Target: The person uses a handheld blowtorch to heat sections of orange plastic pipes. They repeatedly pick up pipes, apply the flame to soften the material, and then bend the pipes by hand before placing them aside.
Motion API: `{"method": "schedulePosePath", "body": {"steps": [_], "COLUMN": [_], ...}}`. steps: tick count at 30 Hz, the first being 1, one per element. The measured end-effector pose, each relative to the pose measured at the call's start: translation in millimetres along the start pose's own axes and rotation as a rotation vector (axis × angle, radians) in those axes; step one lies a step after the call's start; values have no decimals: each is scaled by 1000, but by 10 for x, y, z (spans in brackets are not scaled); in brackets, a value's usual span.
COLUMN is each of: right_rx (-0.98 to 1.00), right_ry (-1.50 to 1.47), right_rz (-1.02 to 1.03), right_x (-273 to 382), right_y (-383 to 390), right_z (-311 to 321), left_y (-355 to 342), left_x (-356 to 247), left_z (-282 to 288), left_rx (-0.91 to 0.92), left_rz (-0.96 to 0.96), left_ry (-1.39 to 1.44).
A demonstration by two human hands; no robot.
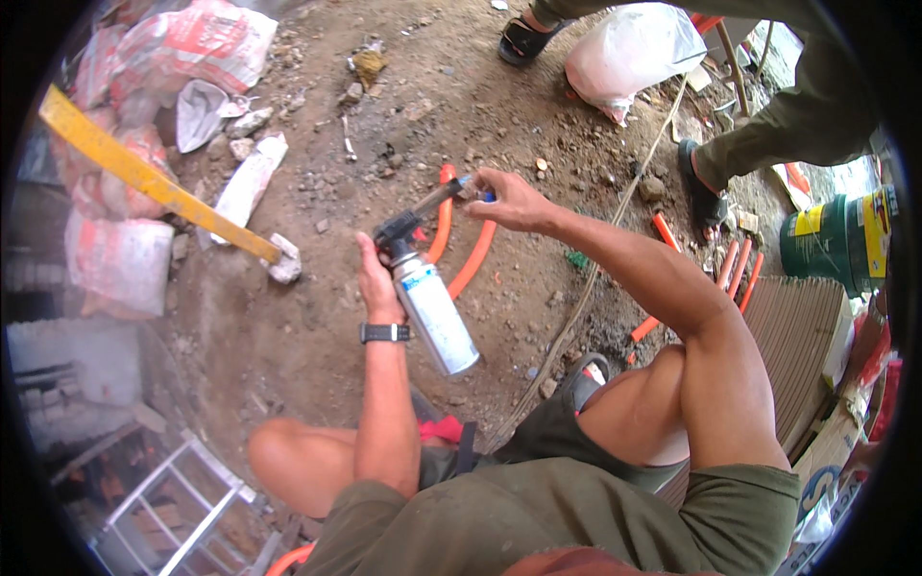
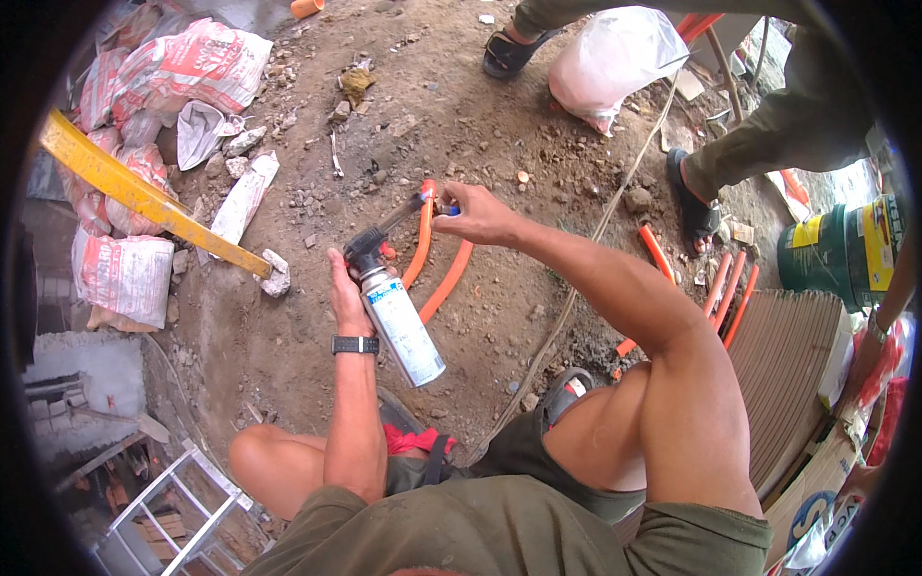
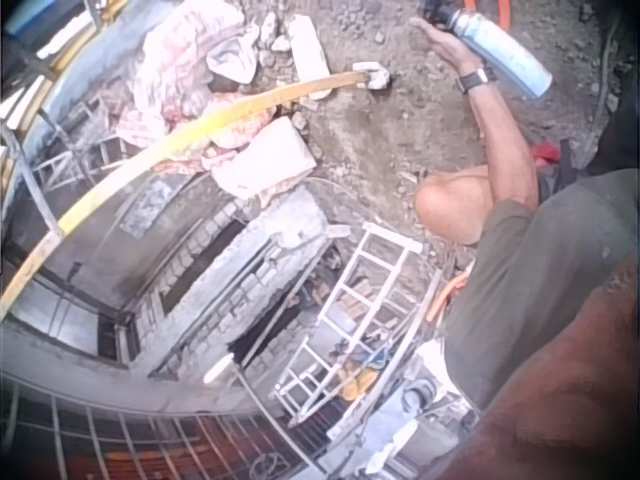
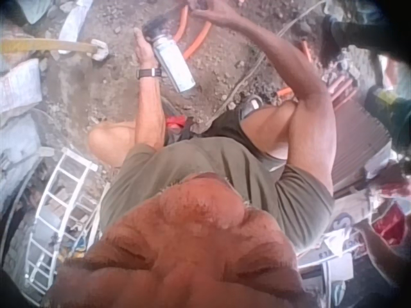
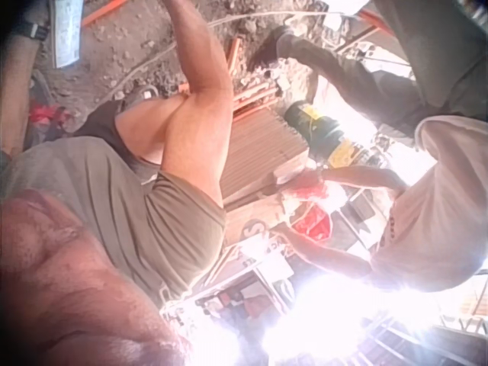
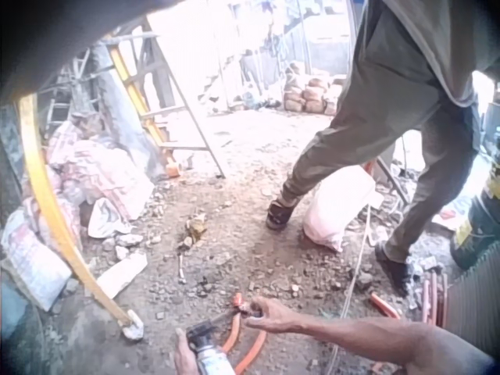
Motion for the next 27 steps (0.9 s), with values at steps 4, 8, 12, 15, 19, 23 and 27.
{"method": "schedulePosePath", "body": {"steps": [4, 8, 12, 15, 19, 23, 27], "right_rx": [189, 396, 457, 586, 691, 693, 739], "right_ry": [319, 661, 769, 817, 845, 913, 1003], "right_rz": [-145, -248, -256, -195, -149, -58, -40], "right_x": [-809, -1021, -1202, -1232, -1223, -1286, -1536], "right_y": [217, 518, 772, 896, 991, 956, 1108], "right_z": [217, 390, 342, 238, 152, 157, 166], "left_y": [15, -24, -111, -171, -96, -70, -95], "left_x": [-68, -73, -12, 48, 50, 37, 126], "left_z": [-91, 189, 303, 322, 206, 136, 62], "left_rx": [8, -166, -296, -358, -347, -343, -308], "left_rz": [-16, -115, -164, -195, -204, -215, -195], "left_ry": [7, -8, -16, 40, 49, 34, 52]}}
Point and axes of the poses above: each hand's wrist, its own y-axis away from the middle knuckle, its own z-axis out of the back of the hand, x = y × z, the point moved 1 cm from there along -y, towards the middle knuckle, and after that the axes turned 4 degrees about -x, right-handed, at the moved point
